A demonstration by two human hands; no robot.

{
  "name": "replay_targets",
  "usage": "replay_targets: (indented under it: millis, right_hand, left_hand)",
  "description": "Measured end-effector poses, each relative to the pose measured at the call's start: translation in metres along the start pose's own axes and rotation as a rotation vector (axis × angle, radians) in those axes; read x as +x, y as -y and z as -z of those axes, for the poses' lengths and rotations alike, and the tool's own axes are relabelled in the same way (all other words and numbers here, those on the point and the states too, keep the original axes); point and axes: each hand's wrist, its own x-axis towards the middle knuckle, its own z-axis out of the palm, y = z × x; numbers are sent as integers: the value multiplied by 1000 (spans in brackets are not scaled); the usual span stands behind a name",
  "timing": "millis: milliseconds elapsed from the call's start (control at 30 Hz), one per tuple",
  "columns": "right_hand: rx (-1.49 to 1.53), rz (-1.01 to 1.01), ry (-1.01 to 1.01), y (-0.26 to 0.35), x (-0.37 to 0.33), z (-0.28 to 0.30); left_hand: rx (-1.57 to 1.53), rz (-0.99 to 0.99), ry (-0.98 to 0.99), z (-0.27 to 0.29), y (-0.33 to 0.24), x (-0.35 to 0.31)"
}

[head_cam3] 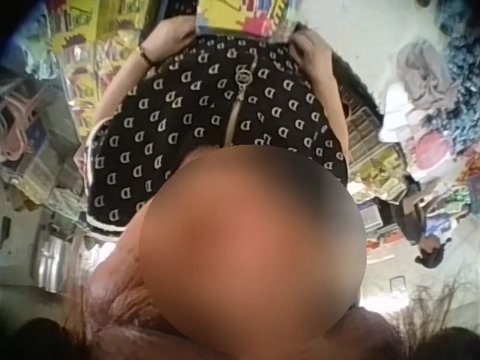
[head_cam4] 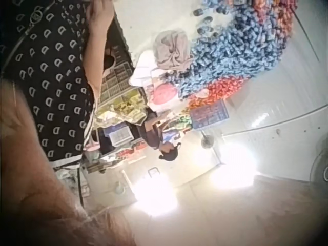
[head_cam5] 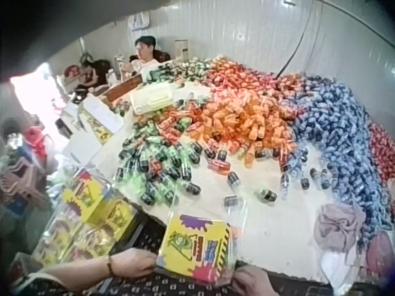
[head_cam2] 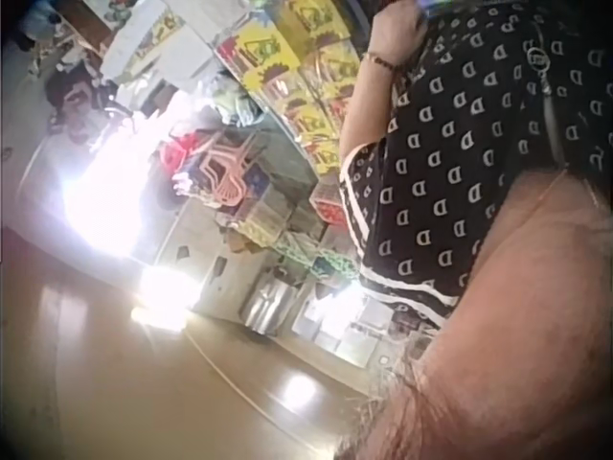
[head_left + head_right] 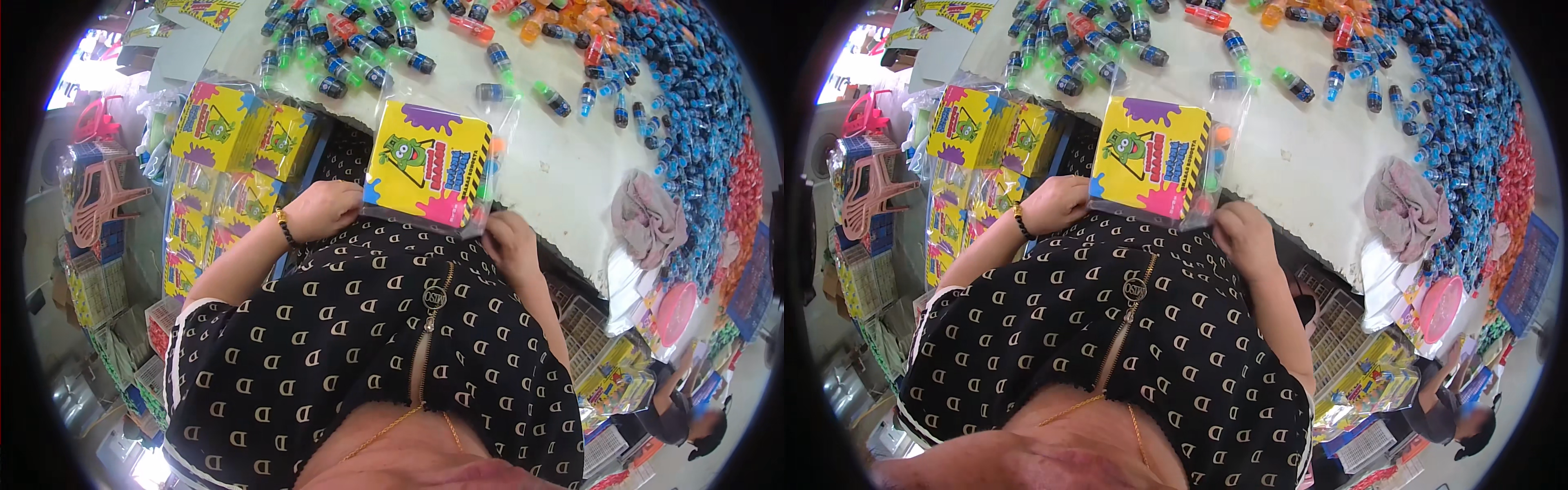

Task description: Packaging small colorful containers from a large pile into cardboard boxes with plastic trays.

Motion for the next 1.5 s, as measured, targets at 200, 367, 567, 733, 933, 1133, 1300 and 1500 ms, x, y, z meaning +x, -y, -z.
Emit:
replay_targets:
  millis: [200, 367, 567, 733, 933, 1133, 1300, 1500]
  right_hand:
    - [133, -106, 146, 2, 0, 5]
    - [1, -300, 37, 7, 11, -21]
    - [8, -239, -169, -7, 15, -10]
    - [-35, -319, -269, 6, 6, -3]
    - [160, -321, -315, 1, 28, -22]
    - [-98, -151, -287, -6, -6, -4]
    - [-10, -202, -239, 23, -1, 1]
    - [-6, -308, -151, 9, 5, -3]
  left_hand:
    - [-402, 40, -213, 15, -12, 4]
    - [49, -81, -453, 42, -55, 52]
    - [531, -96, -213, 20, -46, 116]
    - [533, -96, -190, 18, -45, 117]
    - [573, -106, -217, 19, -43, 120]
    - [570, -102, -192, 19, -42, 117]
    - [580, -92, -192, 18, -42, 116]
    - [575, -97, -194, 18, -42, 117]
